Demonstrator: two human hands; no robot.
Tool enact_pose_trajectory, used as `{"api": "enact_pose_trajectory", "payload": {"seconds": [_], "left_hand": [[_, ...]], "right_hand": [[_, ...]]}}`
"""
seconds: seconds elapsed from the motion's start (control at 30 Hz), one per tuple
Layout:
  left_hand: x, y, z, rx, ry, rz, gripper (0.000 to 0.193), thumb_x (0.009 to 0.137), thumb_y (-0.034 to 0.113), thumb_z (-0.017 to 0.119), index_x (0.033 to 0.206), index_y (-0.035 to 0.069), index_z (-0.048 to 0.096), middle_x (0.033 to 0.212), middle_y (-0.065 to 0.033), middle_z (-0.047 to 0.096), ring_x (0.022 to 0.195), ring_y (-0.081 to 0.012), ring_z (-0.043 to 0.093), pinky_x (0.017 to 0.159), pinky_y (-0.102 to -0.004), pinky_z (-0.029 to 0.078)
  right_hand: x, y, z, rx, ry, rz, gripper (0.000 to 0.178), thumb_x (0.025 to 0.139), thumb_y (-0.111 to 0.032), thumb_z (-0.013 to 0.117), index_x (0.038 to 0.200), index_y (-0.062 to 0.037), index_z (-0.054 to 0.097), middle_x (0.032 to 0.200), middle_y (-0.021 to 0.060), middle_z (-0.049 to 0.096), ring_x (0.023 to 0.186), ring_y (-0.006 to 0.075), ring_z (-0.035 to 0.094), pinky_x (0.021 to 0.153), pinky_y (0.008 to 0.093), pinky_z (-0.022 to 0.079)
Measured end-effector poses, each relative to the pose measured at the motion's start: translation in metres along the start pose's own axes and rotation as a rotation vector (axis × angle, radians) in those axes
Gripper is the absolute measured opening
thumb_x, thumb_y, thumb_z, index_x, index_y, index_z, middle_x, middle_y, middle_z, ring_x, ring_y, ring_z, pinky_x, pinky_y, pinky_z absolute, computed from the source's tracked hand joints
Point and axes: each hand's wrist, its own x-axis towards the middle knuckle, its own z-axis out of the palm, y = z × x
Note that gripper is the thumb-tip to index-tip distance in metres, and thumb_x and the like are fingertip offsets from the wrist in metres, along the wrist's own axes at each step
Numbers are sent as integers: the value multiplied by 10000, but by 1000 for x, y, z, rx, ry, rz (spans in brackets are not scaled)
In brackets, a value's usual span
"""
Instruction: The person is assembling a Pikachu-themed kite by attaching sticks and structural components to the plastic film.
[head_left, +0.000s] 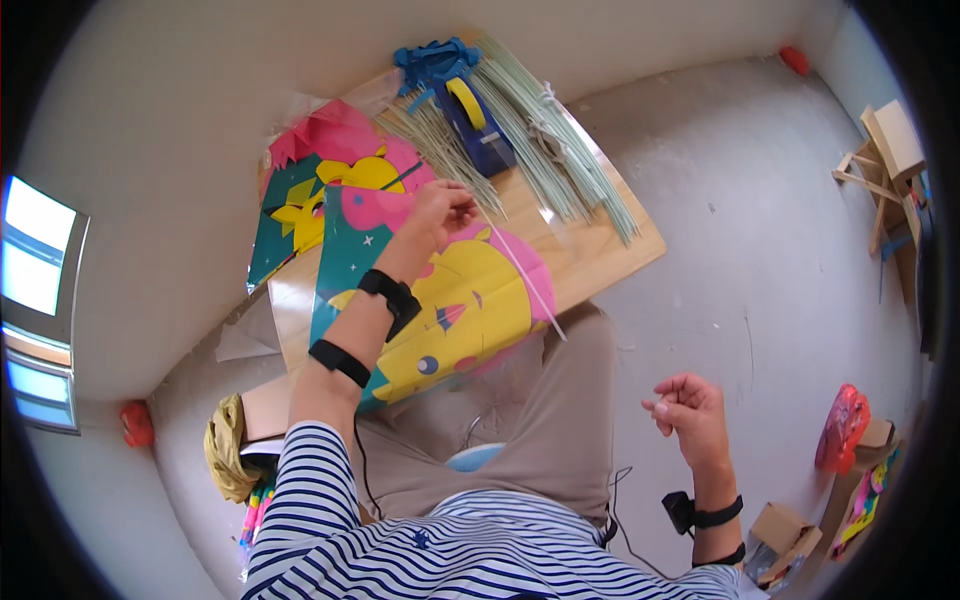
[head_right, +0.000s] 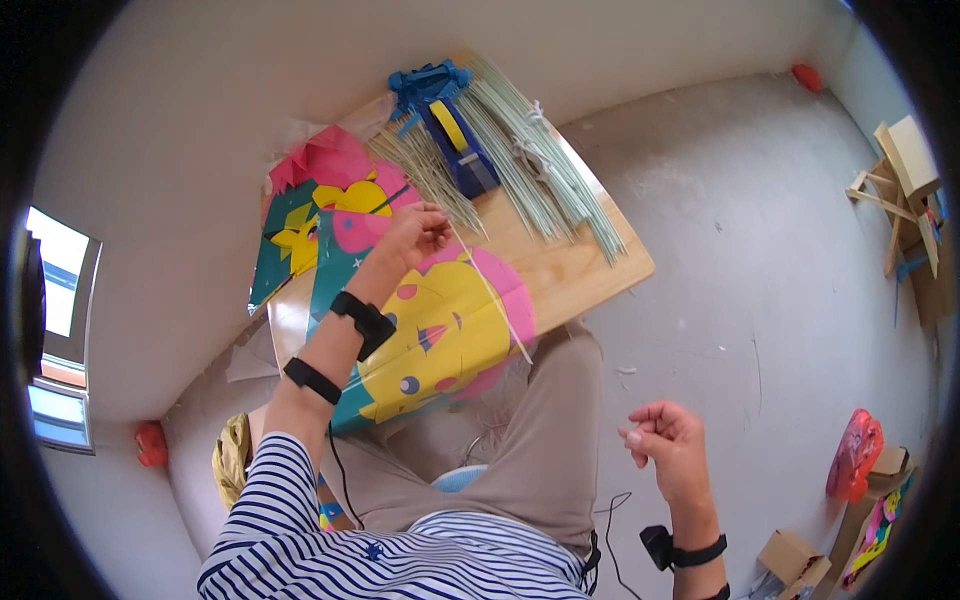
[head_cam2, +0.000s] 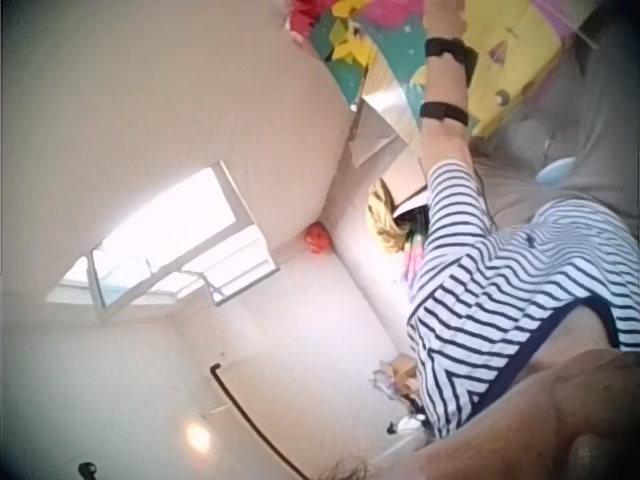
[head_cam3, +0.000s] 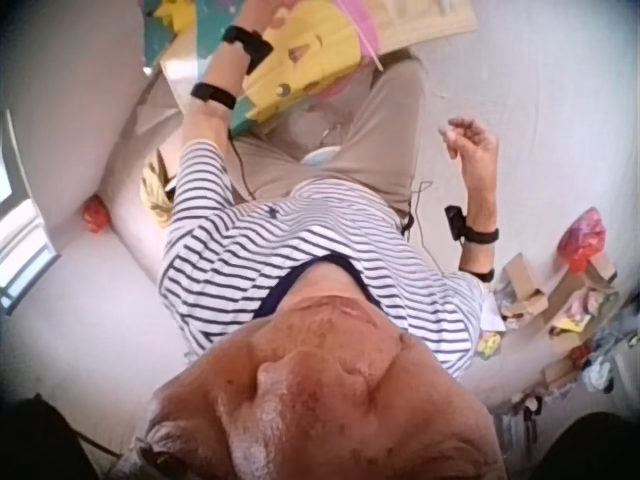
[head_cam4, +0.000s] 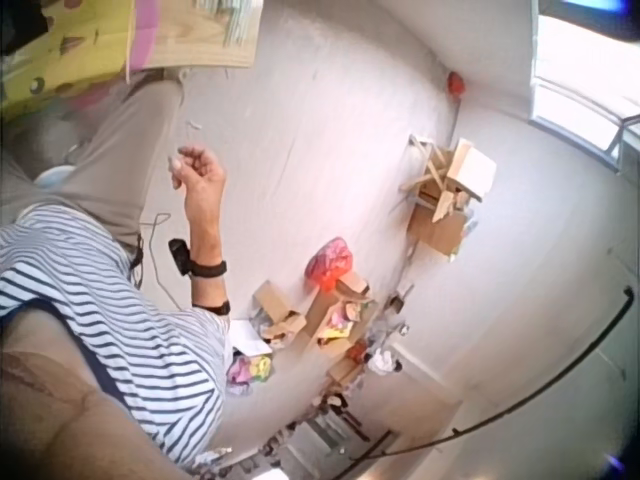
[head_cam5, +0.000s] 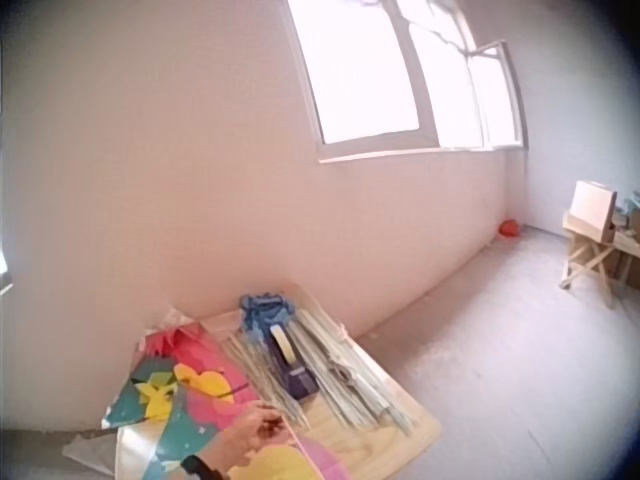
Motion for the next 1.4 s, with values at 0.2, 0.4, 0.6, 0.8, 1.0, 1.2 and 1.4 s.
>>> {"api": "enact_pose_trajectory", "payload": {"seconds": [0.2, 0.4, 0.6, 0.8, 1.0, 1.2, 1.4], "left_hand": [[55, 36, -32, -7, 53, 123, 80, 876, 19, 639, 929, 46, 585, 745, -70, 622, 647, -189, 648, 529, -292, 515], [51, 107, 47, 181, -37, 435, 61, 875, 62, 657, 920, 58, 616, 768, -42, 654, 687, -152, 665, 593, -269, 518], [73, 135, 101, 212, -69, 481, 39, 871, 84, 677, 873, 56, 651, 789, -50, 675, 698, -147, 668, 614, -263, 516], [119, 84, 105, 483, 93, 377, 67, 795, 51, 716, 805, 9, 664, 713, -90, 681, 574, -181, 666, 500, -282, 489], [130, 78, 113, 1043, 271, 462, 181, 738, 73, 682, 604, -47, 658, 655, -156, 696, 597, -221, 709, 624, -350, 566], [145, 64, 94, 881, 418, 703, 90, 767, 23, 703, 821, -29, 653, 686, -110, 682, 545, -166, 674, 506, -296, 537], [54, 49, 60, 482, 201, 572, 108, 825, 30, 683, 919, -1, 641, 746, -71, 696, 590, -157, 658, 520, -259, 511]], "right_hand": [[7, 5, -10, 29, 43, 52, 197, 761, 95, 644, 953, 58, 616, 698, 79, 635, 523, 105, 531, 722, 318, 566], [16, 29, -15, 73, 34, 123, 202, 766, 90, 673, 962, 61, 637, 768, 126, 684, 551, 113, 563, 497, 234, 451], [23, 49, -5, 83, -20, 206, 162, 787, 75, 682, 945, 58, 650, 759, 94, 672, 562, 110, 559, 522, 242, 457], [24, 43, -2, 93, 7, 218, 159, 785, 75, 684, 941, 56, 654, 750, 79, 667, 566, 107, 552, 526, 235, 444], [22, 48, 0, 97, 6, 217, 146, 797, 84, 666, 935, 37, 663, 755, 98, 683, 568, 106, 577, 529, 232, 478], [19, 51, 1, 90, -32, 224, 148, 799, 81, 665, 939, 33, 665, 753, 92, 680, 570, 104, 575, 537, 232, 479], [20, 49, 1, 93, -17, 196, 150, 796, 81, 660, 943, 49, 658, 777, 87, 681, 588, 105, 560, 533, 243, 456]]}}
